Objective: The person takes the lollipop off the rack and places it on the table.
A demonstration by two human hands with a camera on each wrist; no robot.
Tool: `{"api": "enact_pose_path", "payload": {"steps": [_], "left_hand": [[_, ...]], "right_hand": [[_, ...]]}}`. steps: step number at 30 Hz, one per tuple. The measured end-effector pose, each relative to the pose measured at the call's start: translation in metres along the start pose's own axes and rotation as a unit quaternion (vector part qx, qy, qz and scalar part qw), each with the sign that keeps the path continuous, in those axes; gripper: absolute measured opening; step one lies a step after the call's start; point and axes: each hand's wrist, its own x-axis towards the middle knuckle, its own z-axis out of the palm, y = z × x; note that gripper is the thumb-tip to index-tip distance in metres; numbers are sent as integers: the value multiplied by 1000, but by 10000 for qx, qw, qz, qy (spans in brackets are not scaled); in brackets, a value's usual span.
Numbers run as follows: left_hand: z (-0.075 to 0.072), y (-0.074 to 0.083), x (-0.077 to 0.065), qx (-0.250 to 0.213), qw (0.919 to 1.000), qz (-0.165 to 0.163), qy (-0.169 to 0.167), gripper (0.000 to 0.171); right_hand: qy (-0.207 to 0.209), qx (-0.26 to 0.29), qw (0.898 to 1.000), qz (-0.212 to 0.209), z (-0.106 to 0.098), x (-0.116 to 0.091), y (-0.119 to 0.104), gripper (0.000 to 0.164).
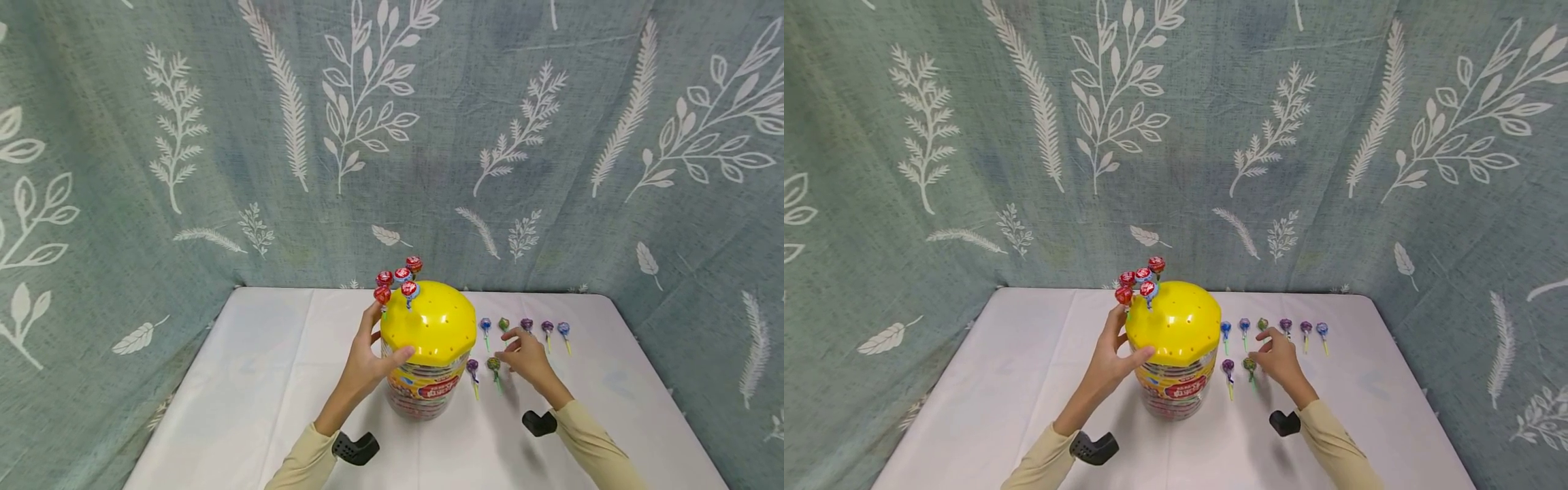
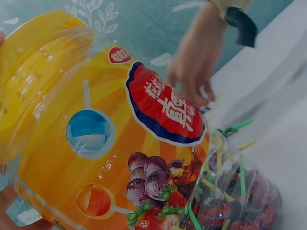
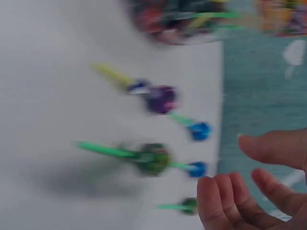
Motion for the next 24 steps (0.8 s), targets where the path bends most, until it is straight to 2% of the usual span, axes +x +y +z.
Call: {"api": "enact_pose_path", "payload": {"steps": [5,9,14,24], "left_hand": [[1,0,1,15,10000,-59,38,87],[1,-1,1,23,9999,-133,80,88],[1,-2,1,42,9998,-154,112,88],[1,-1,1,-93,9999,-75,23,87]], "right_hand": [[-28,255,9980,-572,-26,0,-32,33],[105,282,9932,-1120,-41,-6,-59,31],[234,326,9859,-1624,-52,-16,-90,29],[-6,851,9682,-2351,-65,-28,-140,31]]}}
